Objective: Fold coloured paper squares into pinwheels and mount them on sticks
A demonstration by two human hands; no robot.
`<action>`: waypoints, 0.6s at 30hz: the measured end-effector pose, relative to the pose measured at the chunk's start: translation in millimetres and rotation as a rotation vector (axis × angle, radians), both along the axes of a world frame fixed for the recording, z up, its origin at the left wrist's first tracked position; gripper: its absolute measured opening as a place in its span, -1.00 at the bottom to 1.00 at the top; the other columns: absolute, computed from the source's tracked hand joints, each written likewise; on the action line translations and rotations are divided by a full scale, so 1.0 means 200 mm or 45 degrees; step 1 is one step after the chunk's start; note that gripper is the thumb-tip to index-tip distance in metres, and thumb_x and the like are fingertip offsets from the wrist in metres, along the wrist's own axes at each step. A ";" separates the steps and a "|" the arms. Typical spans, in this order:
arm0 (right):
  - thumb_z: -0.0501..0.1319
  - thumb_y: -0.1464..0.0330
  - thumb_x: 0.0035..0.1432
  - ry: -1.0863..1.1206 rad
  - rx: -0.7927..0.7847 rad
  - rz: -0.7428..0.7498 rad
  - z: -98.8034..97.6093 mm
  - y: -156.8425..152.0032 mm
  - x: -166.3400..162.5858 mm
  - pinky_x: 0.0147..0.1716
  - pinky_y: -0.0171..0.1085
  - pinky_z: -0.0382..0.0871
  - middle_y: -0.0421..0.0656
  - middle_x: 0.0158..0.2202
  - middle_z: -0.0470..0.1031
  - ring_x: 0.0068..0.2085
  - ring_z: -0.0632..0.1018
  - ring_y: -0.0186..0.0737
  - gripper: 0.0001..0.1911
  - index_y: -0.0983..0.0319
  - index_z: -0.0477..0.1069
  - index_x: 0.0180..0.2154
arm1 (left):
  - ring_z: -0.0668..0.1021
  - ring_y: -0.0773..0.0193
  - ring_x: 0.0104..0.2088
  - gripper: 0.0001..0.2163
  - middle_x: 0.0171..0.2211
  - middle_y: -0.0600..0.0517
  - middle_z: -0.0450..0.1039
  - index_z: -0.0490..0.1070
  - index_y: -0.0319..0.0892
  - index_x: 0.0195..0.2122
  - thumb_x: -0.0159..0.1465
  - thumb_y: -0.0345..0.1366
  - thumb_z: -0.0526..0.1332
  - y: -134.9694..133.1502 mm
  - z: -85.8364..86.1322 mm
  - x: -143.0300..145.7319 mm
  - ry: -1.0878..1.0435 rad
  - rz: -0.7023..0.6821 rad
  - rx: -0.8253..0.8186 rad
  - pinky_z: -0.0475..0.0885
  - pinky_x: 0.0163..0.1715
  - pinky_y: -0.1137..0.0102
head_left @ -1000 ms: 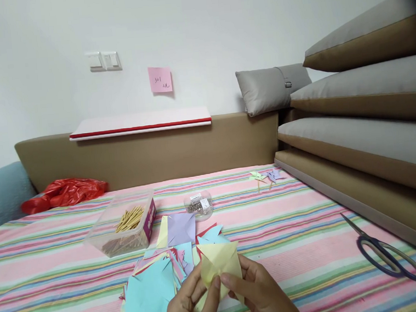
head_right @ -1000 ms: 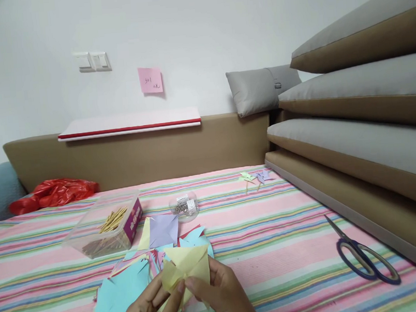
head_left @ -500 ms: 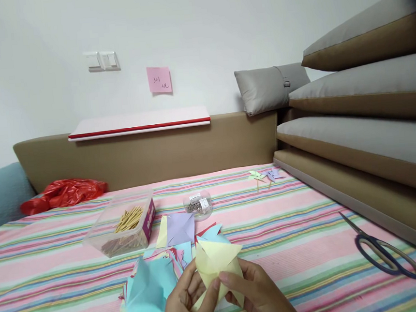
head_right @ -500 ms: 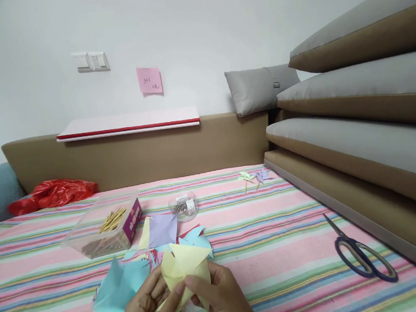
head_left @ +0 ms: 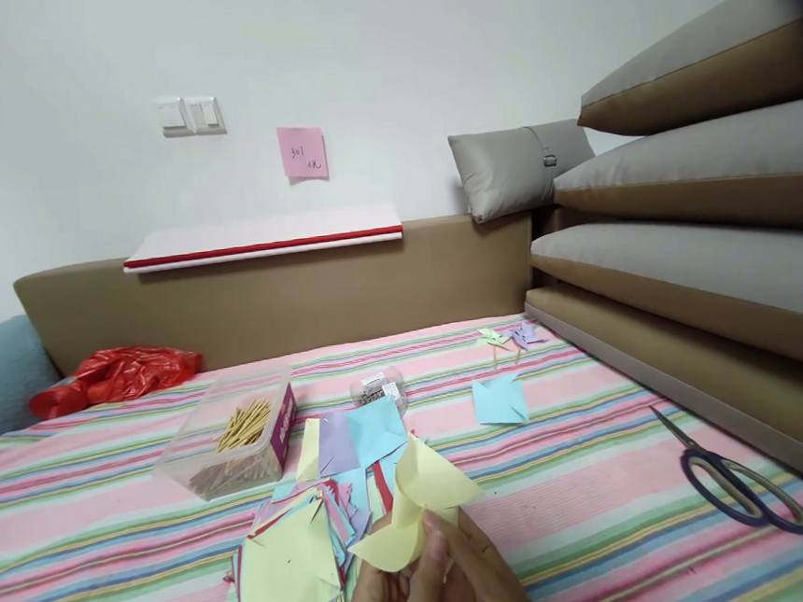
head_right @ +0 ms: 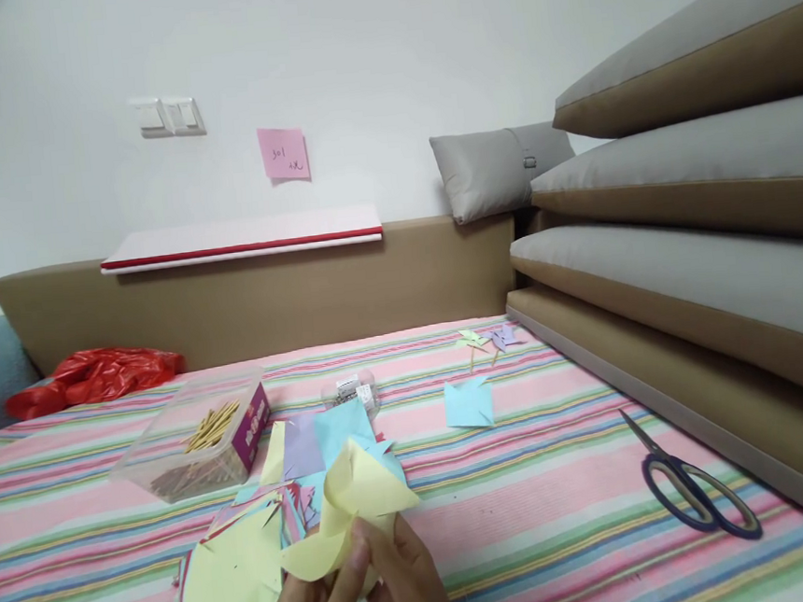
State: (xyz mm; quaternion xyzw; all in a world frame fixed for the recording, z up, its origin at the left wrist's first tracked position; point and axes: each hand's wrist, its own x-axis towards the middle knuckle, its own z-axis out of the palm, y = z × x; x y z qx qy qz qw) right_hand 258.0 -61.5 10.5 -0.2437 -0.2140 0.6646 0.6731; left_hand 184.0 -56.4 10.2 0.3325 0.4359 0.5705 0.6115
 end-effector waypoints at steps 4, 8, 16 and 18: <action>0.46 0.11 -0.05 0.067 -0.037 -0.042 -0.05 0.00 -0.03 -0.17 -0.12 0.48 -0.08 -0.01 0.60 -0.03 0.57 0.04 -0.47 0.07 0.54 -0.01 | 0.66 -0.09 -0.15 -0.59 -0.36 -0.08 0.70 0.61 -0.17 -0.35 -0.13 -0.02 0.54 0.02 0.02 -0.02 -0.005 0.032 -0.120 0.53 -0.15 0.23; 0.45 0.13 -0.03 0.059 -0.039 -0.009 -0.07 0.00 -0.05 -0.15 -0.10 0.47 -0.08 -0.02 0.60 -0.03 0.58 0.04 -0.47 0.05 0.52 0.02 | 0.65 0.01 -0.26 -0.59 -0.50 -0.02 0.64 0.58 -0.19 -0.44 -0.16 0.02 0.54 0.04 0.00 -0.05 -0.005 0.071 -0.153 0.50 -0.31 0.35; 0.14 -0.24 0.08 -0.666 -0.063 -0.214 -0.07 0.08 0.14 -0.19 -0.12 0.44 -0.03 -0.07 0.56 -0.07 0.56 0.02 -0.37 0.14 0.46 -0.14 | 0.52 0.21 -0.55 -0.64 -0.73 0.15 0.37 0.46 -0.16 -0.59 -0.07 -0.01 0.51 0.06 0.08 -0.15 0.114 0.262 -0.187 0.46 -0.44 0.38; 0.16 -0.14 0.17 -0.827 -0.087 -0.292 -0.06 0.11 0.26 -0.09 -0.14 0.38 -0.08 -0.11 0.54 -0.05 0.52 -0.02 -0.49 0.15 0.46 -0.18 | 0.51 0.23 -0.55 -0.70 -0.70 0.15 0.39 0.49 -0.16 -0.53 -0.03 -0.07 0.50 0.09 0.15 -0.24 0.057 0.344 -0.169 0.48 -0.43 0.37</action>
